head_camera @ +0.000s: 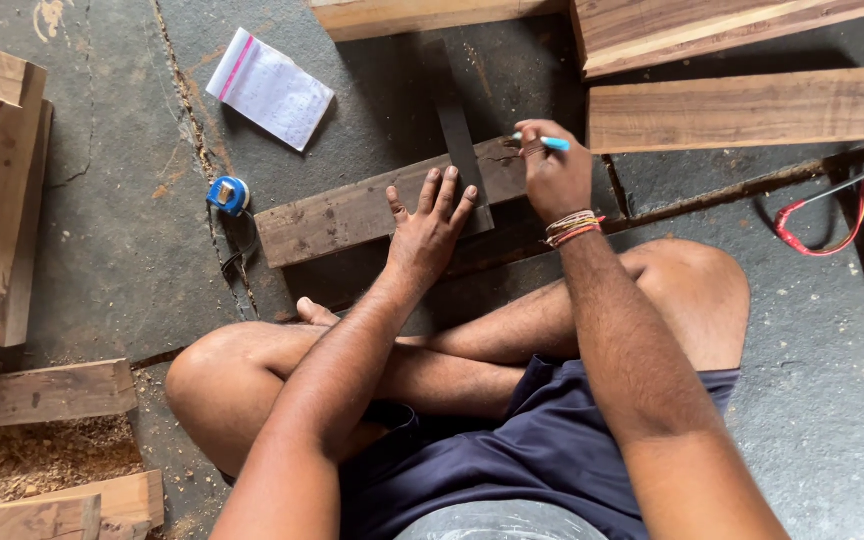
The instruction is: The recorder marks wood blocks with a pen and a square to prepare for woodworking cuts.
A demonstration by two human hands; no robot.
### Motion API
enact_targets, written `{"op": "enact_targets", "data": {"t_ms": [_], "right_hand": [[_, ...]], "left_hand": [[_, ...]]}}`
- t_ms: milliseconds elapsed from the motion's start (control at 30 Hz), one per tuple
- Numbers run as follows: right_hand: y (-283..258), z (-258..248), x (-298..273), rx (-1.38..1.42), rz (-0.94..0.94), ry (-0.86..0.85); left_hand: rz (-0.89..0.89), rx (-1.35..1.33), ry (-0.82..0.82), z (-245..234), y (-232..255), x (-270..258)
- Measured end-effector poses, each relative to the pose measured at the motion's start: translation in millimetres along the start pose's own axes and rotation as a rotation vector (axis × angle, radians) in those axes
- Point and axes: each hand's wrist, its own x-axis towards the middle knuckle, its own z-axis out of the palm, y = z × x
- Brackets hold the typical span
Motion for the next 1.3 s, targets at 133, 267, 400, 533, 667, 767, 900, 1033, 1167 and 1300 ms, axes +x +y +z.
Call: {"op": "enact_targets", "data": {"t_ms": [133,267,400,533,667,767,900,1033,1167,1300], "right_hand": [[-2.0,8.3,-4.5,0.013,-0.155,-0.012],[-4.6,10.6,-10.3,-0.128,-0.460,-0.068],[-18.1,-7.3,-26.6,-0.129,-0.353,-0.189],[-36.2,-28.1,-40.5,-0.327,-0.129,-0.319],[-27.0,-26.0,-35.2,-0.089,-0.072,-0.196],[-23.8,-20.1,-30.7,-0.002,-0.109,-0.145],[-22.9,-10.1,-30.1,-0.052,-0.114,-0.205],[-18.1,-9.0,-25.8,-0.115,-0.146,-0.197],[-20.0,-8.6,-22.9,-0.124,-0.250,-0.162],[-13.4,-7.4,-13.3,-0.192,-0.285,-0.119]], "left_hand": [[-0.011,-0.029,-0.006,-9.9,0.8,0.4],[-0.024,-0.050,-0.011,-12.2,0.8,0.1],[-0.023,-0.041,0.042,-5.9,1.1,-0.5],[-0.026,-0.080,0.009,-16.7,1.2,1.1],[-0.020,-0.055,-0.009,-17.6,-0.5,-2.1],[-0.052,-0.037,-0.023,-18.0,-4.9,-9.7],[-0.143,-0.045,-0.141,-36.9,-15.3,-22.1],[-0.179,-0.035,-0.100,-31.7,-16.4,-29.6],[-0.201,-0.046,-0.156,-40.7,-17.1,-30.3],[-0.196,-0.047,-0.146,-42.1,-21.2,-29.9]]}}
